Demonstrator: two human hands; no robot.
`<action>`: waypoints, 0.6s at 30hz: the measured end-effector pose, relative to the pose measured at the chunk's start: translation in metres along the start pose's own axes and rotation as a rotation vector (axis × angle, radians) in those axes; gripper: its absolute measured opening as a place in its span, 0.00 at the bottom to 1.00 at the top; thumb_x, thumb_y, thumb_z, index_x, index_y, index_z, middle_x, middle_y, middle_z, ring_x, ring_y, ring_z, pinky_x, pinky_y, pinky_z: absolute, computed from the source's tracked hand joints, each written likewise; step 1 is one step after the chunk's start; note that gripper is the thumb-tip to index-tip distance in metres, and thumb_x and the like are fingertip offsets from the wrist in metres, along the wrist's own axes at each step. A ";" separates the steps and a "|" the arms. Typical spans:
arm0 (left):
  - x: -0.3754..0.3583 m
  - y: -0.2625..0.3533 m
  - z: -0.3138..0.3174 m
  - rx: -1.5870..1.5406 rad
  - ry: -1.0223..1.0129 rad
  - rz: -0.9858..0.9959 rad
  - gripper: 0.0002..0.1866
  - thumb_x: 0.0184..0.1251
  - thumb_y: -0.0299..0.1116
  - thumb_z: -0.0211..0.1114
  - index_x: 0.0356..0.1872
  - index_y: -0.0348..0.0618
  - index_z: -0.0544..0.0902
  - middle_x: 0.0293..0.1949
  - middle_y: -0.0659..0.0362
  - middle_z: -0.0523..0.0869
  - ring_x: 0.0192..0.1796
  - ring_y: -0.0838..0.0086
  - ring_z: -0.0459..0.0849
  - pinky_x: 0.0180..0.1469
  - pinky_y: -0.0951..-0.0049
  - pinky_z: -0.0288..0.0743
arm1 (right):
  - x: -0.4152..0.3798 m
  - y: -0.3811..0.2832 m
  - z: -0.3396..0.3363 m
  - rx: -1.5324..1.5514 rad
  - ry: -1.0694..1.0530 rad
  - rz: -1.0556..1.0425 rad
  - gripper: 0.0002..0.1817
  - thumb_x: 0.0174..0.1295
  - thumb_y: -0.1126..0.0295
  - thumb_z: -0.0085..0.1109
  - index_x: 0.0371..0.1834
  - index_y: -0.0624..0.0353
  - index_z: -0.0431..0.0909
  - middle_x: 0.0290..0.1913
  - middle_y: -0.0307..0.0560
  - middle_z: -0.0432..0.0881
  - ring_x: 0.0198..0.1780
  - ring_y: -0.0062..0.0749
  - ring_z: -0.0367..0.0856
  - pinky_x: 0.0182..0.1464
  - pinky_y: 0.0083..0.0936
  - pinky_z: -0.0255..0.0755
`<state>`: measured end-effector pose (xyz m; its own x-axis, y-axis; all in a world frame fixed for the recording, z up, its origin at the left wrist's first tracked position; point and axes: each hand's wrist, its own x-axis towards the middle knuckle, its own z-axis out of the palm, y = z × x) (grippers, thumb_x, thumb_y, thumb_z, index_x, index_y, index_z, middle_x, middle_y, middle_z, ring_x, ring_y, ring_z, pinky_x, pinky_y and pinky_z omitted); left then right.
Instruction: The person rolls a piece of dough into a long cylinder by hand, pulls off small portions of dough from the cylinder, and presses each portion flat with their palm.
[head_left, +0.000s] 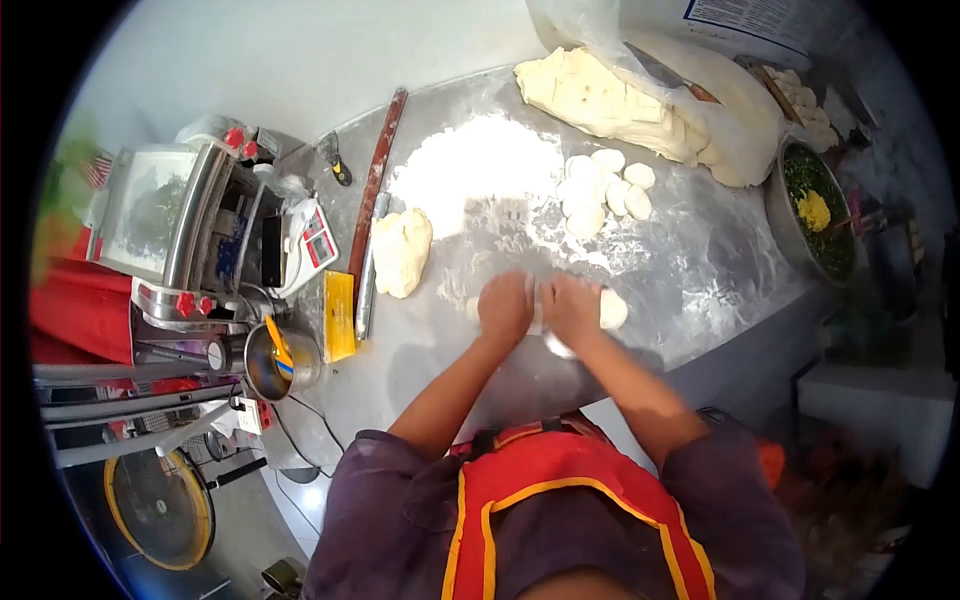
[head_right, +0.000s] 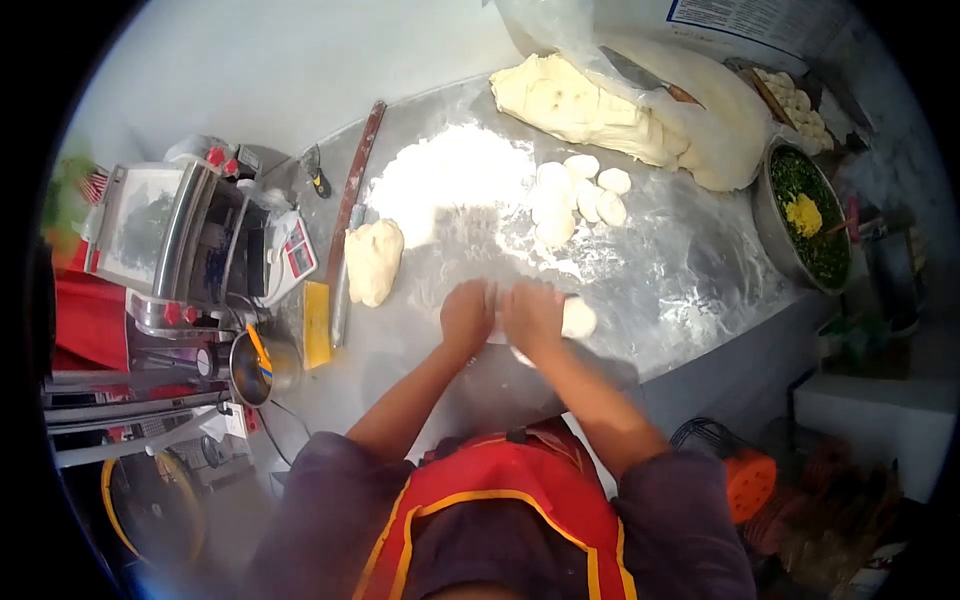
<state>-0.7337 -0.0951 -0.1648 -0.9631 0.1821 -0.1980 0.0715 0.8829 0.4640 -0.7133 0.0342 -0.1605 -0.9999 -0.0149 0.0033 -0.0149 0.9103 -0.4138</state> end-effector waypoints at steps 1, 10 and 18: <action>-0.023 -0.009 0.012 0.026 0.074 0.115 0.14 0.72 0.41 0.51 0.45 0.43 0.79 0.51 0.51 0.81 0.57 0.57 0.75 0.59 0.51 0.65 | -0.020 -0.004 0.007 0.023 0.149 -0.043 0.12 0.65 0.61 0.47 0.33 0.56 0.77 0.35 0.52 0.78 0.41 0.51 0.74 0.48 0.47 0.64; -0.042 -0.036 0.068 0.174 0.339 0.232 0.24 0.69 0.39 0.54 0.64 0.43 0.72 0.67 0.53 0.72 0.71 0.62 0.67 0.72 0.50 0.52 | -0.033 0.009 0.054 -0.012 0.174 -0.258 0.23 0.62 0.64 0.50 0.59 0.62 0.74 0.62 0.52 0.75 0.66 0.45 0.70 0.70 0.50 0.54; 0.056 -0.023 0.044 0.246 0.315 0.037 0.29 0.69 0.41 0.54 0.69 0.42 0.66 0.74 0.50 0.60 0.76 0.56 0.54 0.73 0.42 0.45 | 0.062 0.012 0.040 -0.250 0.106 -0.217 0.25 0.66 0.64 0.47 0.66 0.59 0.68 0.71 0.55 0.63 0.75 0.48 0.55 0.74 0.58 0.42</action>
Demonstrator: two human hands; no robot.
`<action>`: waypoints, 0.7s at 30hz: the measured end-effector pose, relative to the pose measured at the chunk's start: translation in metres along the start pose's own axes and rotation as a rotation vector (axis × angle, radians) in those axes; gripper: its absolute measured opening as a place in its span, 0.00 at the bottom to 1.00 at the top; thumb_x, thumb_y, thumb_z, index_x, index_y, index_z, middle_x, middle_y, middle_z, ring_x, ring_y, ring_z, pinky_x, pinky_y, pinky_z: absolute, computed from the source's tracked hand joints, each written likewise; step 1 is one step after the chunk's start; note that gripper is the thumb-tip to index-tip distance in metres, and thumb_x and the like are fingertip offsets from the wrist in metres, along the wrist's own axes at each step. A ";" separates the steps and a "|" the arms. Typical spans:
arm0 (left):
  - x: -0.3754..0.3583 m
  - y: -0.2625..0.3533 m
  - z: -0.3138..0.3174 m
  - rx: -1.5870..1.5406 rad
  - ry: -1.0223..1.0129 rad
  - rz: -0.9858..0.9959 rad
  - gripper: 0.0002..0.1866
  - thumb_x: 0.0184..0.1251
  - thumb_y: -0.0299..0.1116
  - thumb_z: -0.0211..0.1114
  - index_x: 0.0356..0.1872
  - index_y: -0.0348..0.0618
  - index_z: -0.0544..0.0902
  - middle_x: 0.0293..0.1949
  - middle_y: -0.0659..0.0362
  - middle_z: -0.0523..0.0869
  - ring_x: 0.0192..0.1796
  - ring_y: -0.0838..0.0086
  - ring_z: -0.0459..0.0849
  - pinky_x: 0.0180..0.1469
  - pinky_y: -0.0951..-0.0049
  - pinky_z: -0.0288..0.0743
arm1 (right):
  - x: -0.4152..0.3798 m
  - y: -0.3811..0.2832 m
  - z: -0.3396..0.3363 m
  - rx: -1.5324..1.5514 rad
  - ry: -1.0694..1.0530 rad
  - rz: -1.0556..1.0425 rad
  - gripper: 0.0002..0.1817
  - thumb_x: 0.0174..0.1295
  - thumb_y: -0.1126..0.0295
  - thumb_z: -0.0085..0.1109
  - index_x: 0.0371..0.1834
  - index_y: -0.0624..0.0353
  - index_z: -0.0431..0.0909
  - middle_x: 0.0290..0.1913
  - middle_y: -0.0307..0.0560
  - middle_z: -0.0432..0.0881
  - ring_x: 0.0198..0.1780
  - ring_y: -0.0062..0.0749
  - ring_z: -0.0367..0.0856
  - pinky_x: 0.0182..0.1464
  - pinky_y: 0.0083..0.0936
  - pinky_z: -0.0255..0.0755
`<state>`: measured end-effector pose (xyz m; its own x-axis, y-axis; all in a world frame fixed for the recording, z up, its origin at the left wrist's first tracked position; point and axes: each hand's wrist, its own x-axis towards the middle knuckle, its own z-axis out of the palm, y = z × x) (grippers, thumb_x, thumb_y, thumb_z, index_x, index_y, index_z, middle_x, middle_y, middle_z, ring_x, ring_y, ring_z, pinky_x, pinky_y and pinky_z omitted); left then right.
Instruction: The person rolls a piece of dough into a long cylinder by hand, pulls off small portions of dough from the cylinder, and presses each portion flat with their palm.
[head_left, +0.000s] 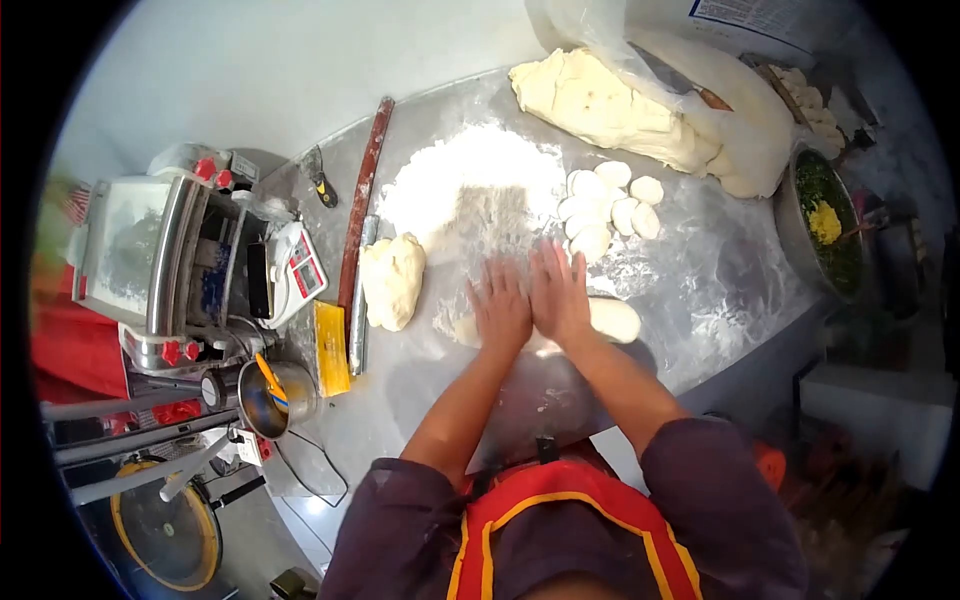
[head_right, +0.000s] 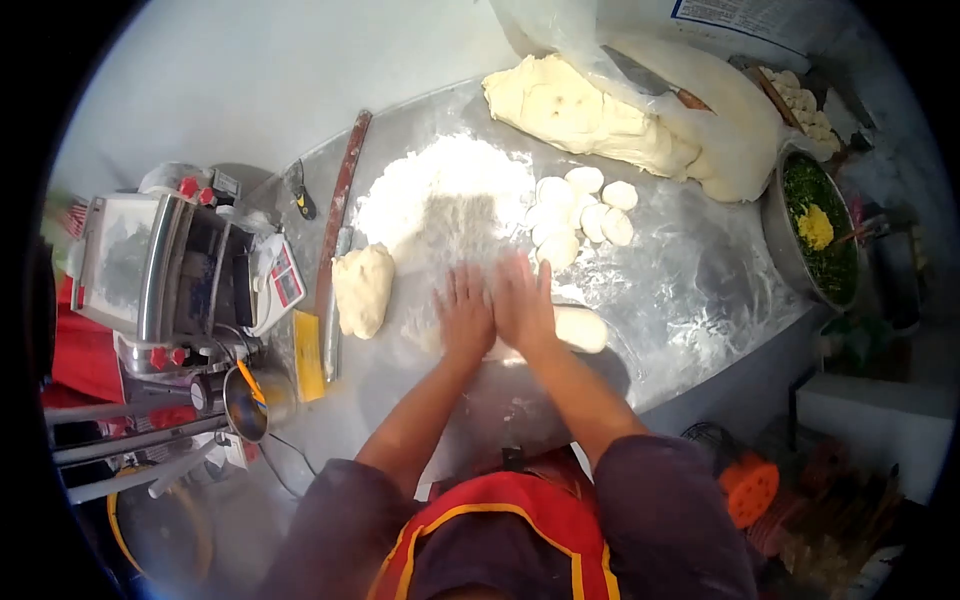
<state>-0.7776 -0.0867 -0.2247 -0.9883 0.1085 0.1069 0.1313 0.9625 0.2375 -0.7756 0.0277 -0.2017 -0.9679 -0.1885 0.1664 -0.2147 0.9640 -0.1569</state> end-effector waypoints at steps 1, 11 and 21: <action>0.004 0.000 0.000 0.008 0.038 -0.020 0.29 0.69 0.41 0.54 0.69 0.43 0.65 0.74 0.49 0.59 0.77 0.55 0.53 0.73 0.43 0.46 | 0.007 0.003 0.004 0.033 0.034 0.023 0.26 0.66 0.65 0.47 0.67 0.57 0.66 0.72 0.55 0.62 0.76 0.49 0.53 0.73 0.57 0.43; -0.138 -0.024 -0.043 -0.243 -0.233 0.152 0.26 0.68 0.39 0.53 0.66 0.44 0.70 0.67 0.51 0.71 0.71 0.56 0.65 0.72 0.45 0.50 | -0.117 -0.056 -0.043 0.324 -0.205 -0.008 0.26 0.64 0.62 0.48 0.63 0.62 0.70 0.62 0.59 0.73 0.69 0.51 0.64 0.69 0.55 0.52; -0.065 -0.030 -0.013 0.002 -0.080 0.050 0.28 0.69 0.39 0.49 0.70 0.45 0.67 0.73 0.53 0.64 0.77 0.58 0.54 0.74 0.40 0.40 | -0.047 -0.032 0.010 0.193 -0.058 -0.145 0.30 0.66 0.57 0.46 0.67 0.63 0.66 0.69 0.56 0.67 0.72 0.48 0.60 0.72 0.59 0.45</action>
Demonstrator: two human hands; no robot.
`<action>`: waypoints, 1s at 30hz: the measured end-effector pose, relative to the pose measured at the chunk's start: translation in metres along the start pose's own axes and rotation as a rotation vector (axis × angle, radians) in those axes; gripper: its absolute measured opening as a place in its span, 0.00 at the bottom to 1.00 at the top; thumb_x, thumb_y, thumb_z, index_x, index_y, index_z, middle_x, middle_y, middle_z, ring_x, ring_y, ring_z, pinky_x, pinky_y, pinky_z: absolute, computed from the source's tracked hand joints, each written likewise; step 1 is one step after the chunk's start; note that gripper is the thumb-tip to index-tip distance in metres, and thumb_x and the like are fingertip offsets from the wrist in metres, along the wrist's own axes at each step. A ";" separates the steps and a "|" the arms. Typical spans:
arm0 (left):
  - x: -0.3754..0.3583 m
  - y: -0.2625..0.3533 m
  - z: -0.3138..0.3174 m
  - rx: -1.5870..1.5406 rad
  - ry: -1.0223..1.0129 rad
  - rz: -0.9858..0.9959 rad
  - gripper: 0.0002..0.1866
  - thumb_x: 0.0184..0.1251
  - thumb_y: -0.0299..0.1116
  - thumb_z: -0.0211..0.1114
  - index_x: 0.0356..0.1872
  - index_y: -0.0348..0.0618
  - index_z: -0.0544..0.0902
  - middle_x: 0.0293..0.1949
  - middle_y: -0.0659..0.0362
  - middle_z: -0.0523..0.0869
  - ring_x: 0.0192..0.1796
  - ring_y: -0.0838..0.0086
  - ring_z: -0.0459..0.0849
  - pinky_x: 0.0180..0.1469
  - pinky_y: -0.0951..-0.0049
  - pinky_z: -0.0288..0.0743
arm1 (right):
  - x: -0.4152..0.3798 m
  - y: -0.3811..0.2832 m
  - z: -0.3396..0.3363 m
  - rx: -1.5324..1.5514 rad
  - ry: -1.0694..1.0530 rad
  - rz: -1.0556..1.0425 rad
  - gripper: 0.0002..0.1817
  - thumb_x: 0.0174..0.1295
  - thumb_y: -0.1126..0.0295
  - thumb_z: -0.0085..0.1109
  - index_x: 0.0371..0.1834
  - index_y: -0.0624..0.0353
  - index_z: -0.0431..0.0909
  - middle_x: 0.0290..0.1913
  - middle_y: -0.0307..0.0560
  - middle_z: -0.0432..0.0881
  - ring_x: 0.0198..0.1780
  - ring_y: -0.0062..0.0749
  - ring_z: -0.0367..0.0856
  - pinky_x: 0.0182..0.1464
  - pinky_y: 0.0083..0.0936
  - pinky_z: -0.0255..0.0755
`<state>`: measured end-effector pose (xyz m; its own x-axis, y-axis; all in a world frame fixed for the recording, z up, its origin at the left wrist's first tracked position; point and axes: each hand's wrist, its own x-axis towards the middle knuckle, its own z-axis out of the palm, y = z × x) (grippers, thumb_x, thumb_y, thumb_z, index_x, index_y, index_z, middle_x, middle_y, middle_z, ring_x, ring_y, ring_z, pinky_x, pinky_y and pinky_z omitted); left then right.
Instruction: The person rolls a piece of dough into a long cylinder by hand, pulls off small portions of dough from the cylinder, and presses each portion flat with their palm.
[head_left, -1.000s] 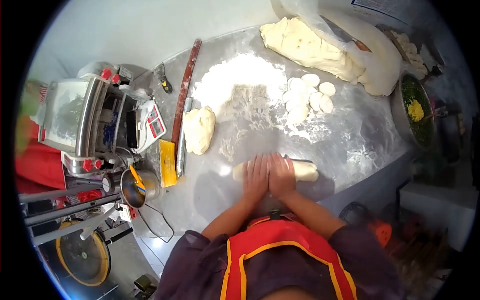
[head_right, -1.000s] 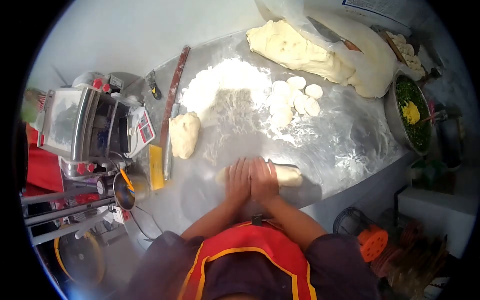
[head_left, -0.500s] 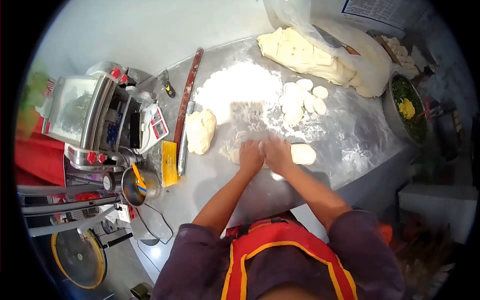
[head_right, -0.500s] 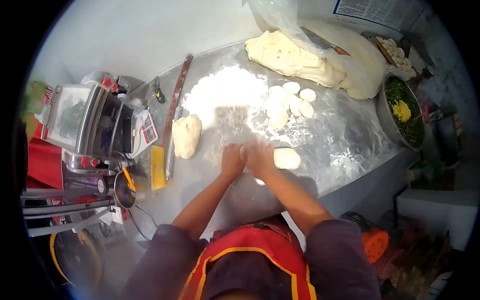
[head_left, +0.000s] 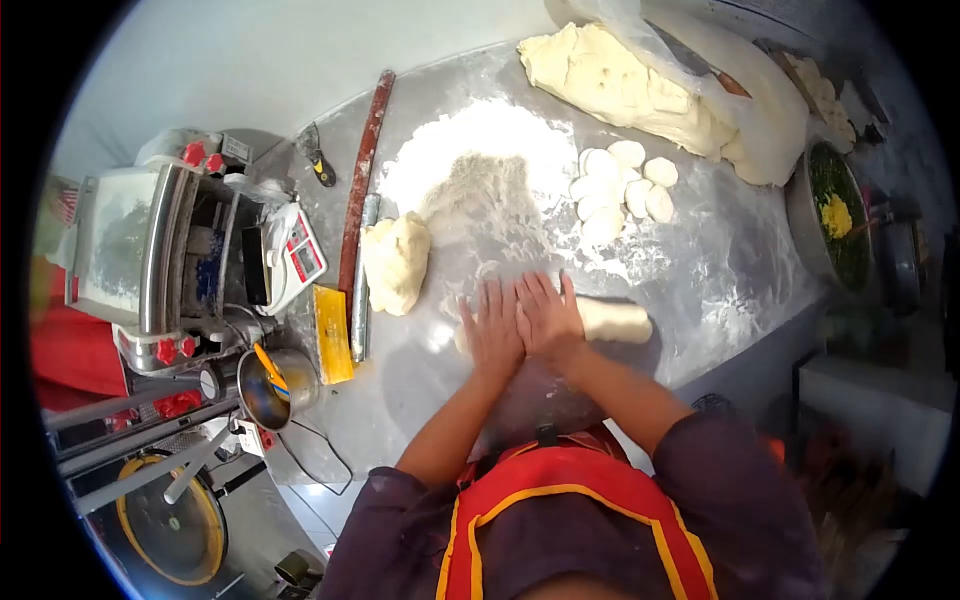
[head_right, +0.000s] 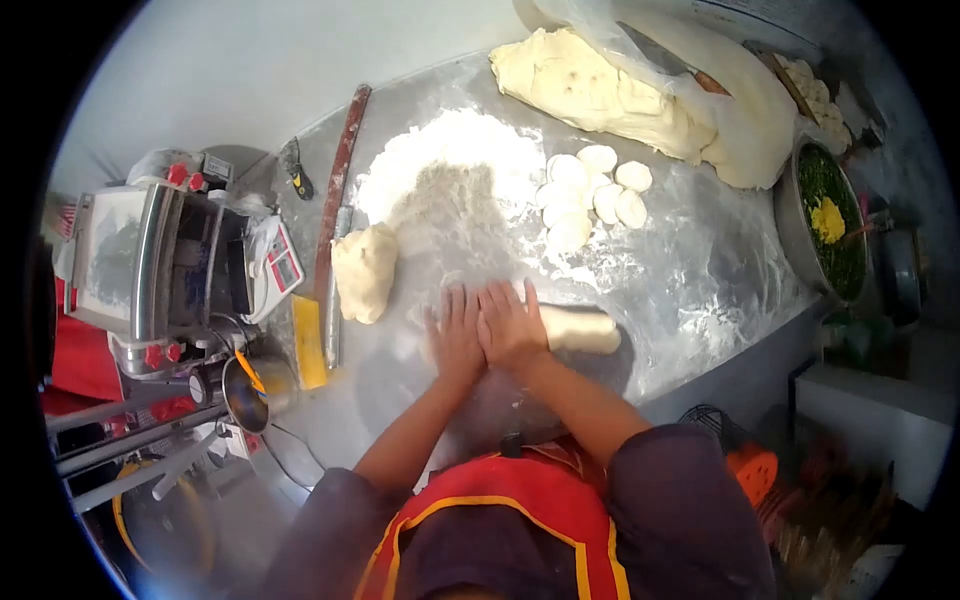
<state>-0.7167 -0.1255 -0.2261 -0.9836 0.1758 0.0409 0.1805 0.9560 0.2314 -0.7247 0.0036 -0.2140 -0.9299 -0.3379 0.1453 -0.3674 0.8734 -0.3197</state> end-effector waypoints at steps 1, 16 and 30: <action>0.013 -0.001 -0.001 -0.008 0.020 -0.006 0.28 0.70 0.39 0.49 0.70 0.45 0.67 0.73 0.53 0.63 0.77 0.57 0.54 0.74 0.40 0.40 | 0.012 0.003 0.001 -0.031 -0.014 0.021 0.29 0.67 0.57 0.45 0.68 0.62 0.66 0.69 0.55 0.66 0.73 0.48 0.59 0.72 0.59 0.45; -0.059 0.043 -0.037 -0.250 0.013 0.300 0.23 0.65 0.38 0.57 0.60 0.40 0.75 0.60 0.48 0.77 0.65 0.54 0.72 0.68 0.54 0.62 | -0.100 -0.017 -0.067 0.062 -0.009 0.178 0.28 0.63 0.57 0.53 0.65 0.57 0.70 0.66 0.54 0.70 0.67 0.49 0.68 0.69 0.53 0.55; 0.080 0.067 0.020 0.025 0.119 0.051 0.26 0.72 0.43 0.50 0.68 0.46 0.68 0.73 0.52 0.62 0.77 0.57 0.54 0.74 0.43 0.45 | 0.009 0.080 -0.039 -0.085 -0.008 0.388 0.34 0.59 0.57 0.56 0.68 0.59 0.63 0.71 0.52 0.62 0.73 0.51 0.55 0.70 0.64 0.45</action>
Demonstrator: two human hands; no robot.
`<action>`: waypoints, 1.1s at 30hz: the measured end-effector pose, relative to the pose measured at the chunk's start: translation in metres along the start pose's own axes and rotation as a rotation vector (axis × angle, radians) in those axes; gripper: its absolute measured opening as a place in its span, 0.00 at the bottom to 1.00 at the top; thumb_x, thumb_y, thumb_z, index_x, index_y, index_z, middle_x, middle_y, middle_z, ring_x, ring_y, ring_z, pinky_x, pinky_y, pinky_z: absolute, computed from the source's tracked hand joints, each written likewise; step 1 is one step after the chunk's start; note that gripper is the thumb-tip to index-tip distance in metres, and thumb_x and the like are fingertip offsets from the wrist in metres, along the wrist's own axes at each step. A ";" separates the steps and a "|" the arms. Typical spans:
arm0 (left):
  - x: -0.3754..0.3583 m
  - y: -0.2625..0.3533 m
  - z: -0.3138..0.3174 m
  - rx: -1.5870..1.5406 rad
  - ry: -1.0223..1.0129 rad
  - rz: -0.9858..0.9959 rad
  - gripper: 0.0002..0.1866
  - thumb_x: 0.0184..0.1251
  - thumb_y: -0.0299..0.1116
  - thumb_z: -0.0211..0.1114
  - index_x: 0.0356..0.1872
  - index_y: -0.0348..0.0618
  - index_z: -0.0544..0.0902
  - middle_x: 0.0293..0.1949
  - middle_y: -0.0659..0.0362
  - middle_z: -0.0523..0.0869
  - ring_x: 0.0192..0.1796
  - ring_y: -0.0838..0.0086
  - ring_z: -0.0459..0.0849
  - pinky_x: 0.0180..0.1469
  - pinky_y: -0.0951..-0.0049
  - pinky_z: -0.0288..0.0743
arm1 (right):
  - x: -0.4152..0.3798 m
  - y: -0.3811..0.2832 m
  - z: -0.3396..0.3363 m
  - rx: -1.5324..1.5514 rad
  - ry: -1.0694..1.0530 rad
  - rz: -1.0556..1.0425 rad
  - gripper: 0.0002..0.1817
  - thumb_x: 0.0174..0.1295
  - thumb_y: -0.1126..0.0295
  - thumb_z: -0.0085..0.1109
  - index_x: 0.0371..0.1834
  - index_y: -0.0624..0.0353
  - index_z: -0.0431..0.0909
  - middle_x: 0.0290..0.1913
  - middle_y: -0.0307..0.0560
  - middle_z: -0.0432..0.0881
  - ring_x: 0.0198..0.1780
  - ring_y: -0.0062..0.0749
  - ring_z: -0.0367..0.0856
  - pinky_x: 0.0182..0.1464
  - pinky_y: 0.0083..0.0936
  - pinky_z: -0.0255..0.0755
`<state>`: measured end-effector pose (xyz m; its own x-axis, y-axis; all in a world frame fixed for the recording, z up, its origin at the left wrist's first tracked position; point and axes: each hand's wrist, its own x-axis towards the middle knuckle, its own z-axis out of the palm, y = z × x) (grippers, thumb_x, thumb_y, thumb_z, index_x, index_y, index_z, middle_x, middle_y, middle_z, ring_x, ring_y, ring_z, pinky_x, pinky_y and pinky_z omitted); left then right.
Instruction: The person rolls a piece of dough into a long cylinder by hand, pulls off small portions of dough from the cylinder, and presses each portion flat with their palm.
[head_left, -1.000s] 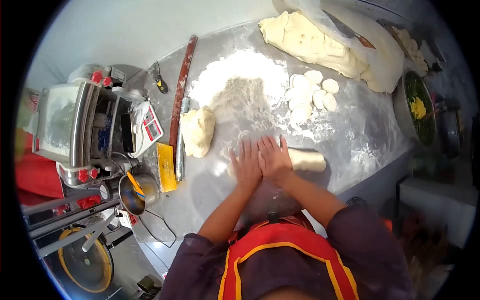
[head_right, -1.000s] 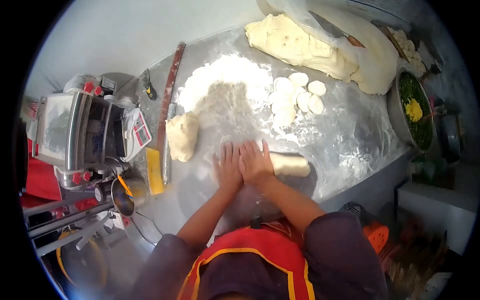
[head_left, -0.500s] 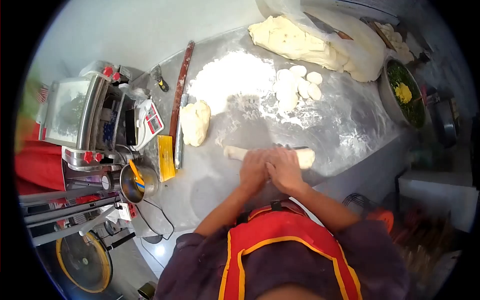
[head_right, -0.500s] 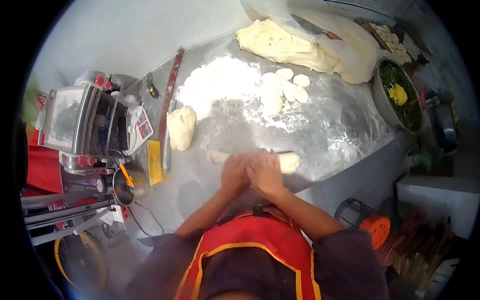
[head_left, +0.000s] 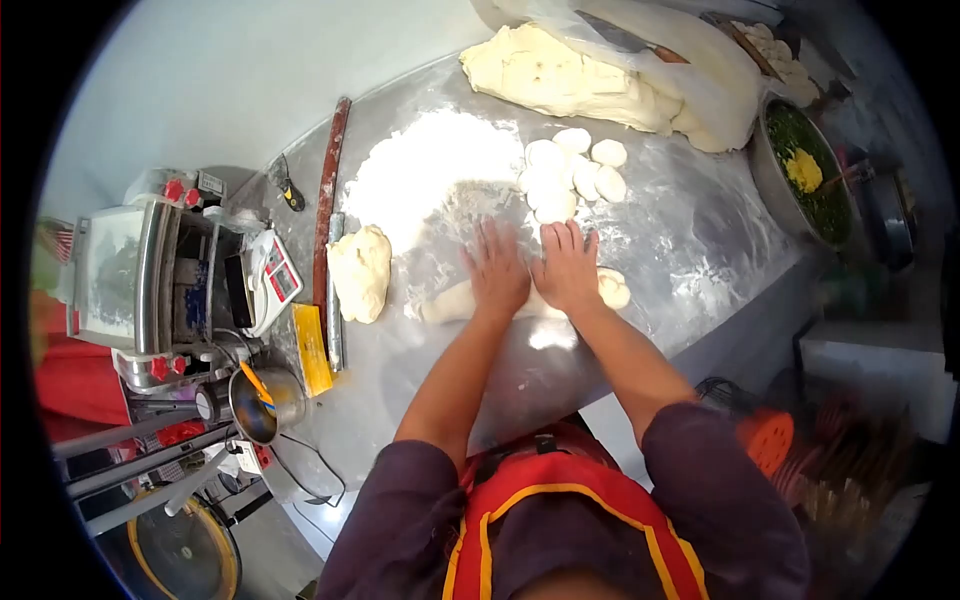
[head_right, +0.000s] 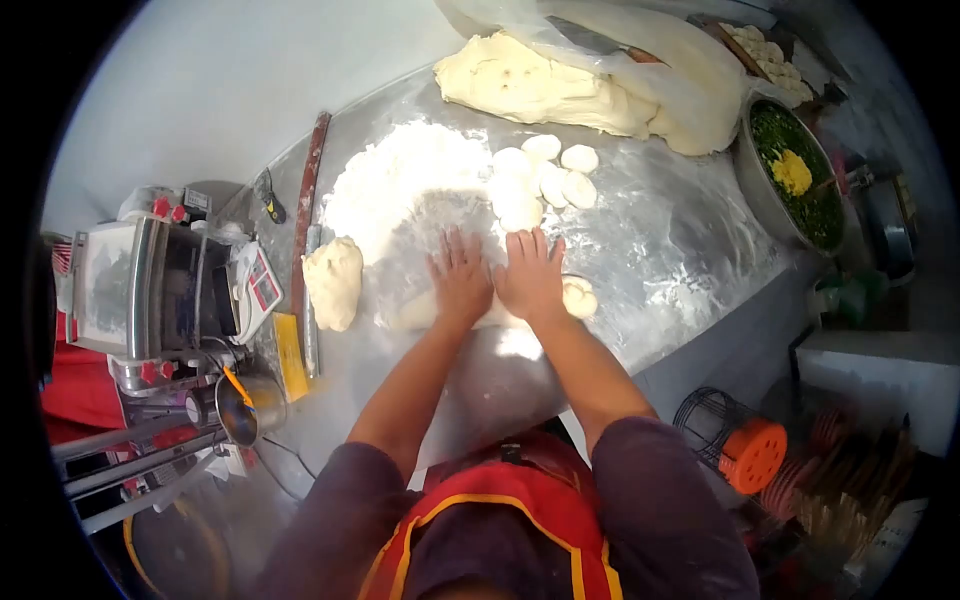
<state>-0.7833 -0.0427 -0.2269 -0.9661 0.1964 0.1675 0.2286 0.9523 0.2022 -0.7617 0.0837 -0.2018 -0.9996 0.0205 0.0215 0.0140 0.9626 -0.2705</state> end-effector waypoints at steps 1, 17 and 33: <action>-0.004 -0.002 -0.004 -0.069 -0.103 0.051 0.25 0.73 0.44 0.49 0.67 0.46 0.69 0.73 0.52 0.63 0.76 0.58 0.56 0.74 0.44 0.45 | -0.007 -0.002 -0.001 -0.008 0.019 0.064 0.34 0.59 0.57 0.56 0.68 0.59 0.63 0.71 0.52 0.62 0.73 0.52 0.55 0.70 0.65 0.46; -0.083 -0.005 -0.029 -0.159 -0.121 0.203 0.33 0.69 0.47 0.55 0.70 0.41 0.63 0.71 0.44 0.62 0.74 0.45 0.55 0.72 0.39 0.46 | -0.081 0.043 -0.002 -0.060 0.072 0.026 0.36 0.64 0.51 0.54 0.71 0.60 0.62 0.70 0.54 0.65 0.72 0.46 0.61 0.74 0.54 0.44; -0.111 0.011 -0.052 -0.348 -0.186 0.306 0.26 0.64 0.39 0.61 0.62 0.41 0.73 0.63 0.49 0.75 0.69 0.56 0.69 0.69 0.51 0.58 | -0.139 0.032 -0.041 0.029 -0.020 -0.120 0.30 0.62 0.59 0.54 0.66 0.63 0.68 0.64 0.60 0.71 0.66 0.53 0.67 0.72 0.52 0.51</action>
<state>-0.6677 -0.0665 -0.1934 -0.8464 0.5228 0.1009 0.5006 0.7167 0.4856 -0.6210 0.1230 -0.1746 -0.9943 -0.0997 0.0366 -0.1061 0.9495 -0.2953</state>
